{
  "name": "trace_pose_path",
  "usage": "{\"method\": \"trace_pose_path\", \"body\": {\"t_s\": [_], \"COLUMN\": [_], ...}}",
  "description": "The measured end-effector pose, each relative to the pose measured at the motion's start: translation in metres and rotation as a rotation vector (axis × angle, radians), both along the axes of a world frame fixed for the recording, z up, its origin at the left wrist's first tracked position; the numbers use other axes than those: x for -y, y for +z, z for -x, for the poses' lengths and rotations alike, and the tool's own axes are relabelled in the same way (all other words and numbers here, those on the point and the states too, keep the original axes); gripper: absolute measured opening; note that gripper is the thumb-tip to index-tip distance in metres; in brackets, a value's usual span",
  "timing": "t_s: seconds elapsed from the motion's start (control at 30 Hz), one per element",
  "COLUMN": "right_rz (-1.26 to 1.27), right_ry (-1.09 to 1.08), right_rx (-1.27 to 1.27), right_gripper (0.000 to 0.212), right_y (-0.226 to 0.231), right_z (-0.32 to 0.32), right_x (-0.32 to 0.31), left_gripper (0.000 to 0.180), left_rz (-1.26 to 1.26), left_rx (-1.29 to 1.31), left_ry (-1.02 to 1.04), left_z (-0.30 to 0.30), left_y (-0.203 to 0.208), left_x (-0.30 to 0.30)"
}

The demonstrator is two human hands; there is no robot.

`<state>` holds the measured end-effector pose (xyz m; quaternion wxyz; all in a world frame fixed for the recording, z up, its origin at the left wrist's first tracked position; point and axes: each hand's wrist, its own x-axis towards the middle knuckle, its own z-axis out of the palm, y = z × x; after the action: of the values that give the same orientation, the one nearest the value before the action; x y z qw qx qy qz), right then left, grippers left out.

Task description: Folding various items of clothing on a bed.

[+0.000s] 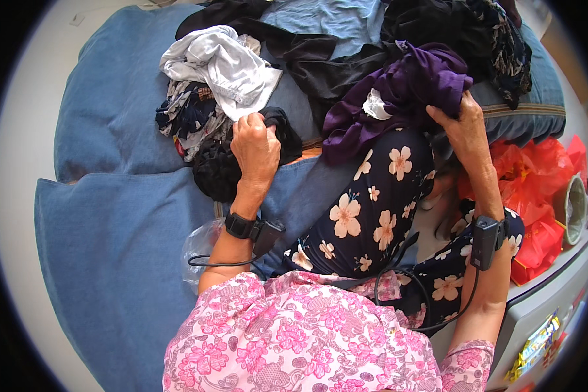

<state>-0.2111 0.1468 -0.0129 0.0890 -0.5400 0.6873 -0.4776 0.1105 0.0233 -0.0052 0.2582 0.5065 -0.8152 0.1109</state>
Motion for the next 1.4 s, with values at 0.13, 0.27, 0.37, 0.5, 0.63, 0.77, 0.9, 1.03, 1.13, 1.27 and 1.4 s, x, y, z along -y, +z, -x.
{"method": "trace_pose_path", "body": {"t_s": [0.13,0.27,0.37,0.5,0.63,0.77,0.9,1.03,1.13,1.27,1.4], "right_rz": [0.083,0.164,0.029,-0.198,-0.165,-0.091,0.106,0.234,0.217,0.083,0.19], "right_ry": [0.13,0.311,0.538,0.66,0.485,0.277,0.162,0.197,0.393,0.361,0.452], "right_rx": [-0.008,-0.236,-0.211,-0.029,0.143,0.364,-0.084,-0.231,0.413,0.602,0.974], "right_gripper": [0.05,0.047,0.049,0.057,0.054,0.042,0.048,0.075,0.083,0.044,0.021], "right_y": [0.01,0.023,0.026,0.029,0.027,0.022,0.015,0.025,0.026,0.013,-0.008], "right_z": [-0.019,-0.027,-0.026,-0.027,-0.026,-0.032,-0.031,-0.033,-0.042,-0.034,-0.022], "right_x": [0.001,-0.002,-0.004,-0.01,-0.006,-0.006,-0.004,0.002,0.002,-0.002,0.001], "left_gripper": [0.017,0.022,0.021,0.019,0.016,0.018,0.017,0.014,0.015,0.023,0.055], "left_rz": [-0.011,-0.141,-0.162,-0.128,-0.254,-0.149,-0.022,-0.029,-0.261,-0.605,-0.249], "left_rx": [-0.313,-0.573,-0.677,-0.683,-0.849,-0.994,-1.238,-1.254,-1.078,-0.892,-0.616], "left_ry": [-0.179,-0.34,-0.488,-0.605,-0.448,-0.468,-0.659,-0.726,-0.666,-0.824,-0.951], "left_z": [0.021,0.066,0.098,0.121,0.109,0.102,0.107,0.119,0.13,0.14,0.128], "left_y": [0.029,0.061,0.065,0.059,0.069,0.112,0.144,0.158,0.139,0.082,0.068], "left_x": [-0.005,-0.028,-0.041,-0.043,-0.026,-0.011,-0.001,-0.027,-0.044,-0.053,-0.045]}}
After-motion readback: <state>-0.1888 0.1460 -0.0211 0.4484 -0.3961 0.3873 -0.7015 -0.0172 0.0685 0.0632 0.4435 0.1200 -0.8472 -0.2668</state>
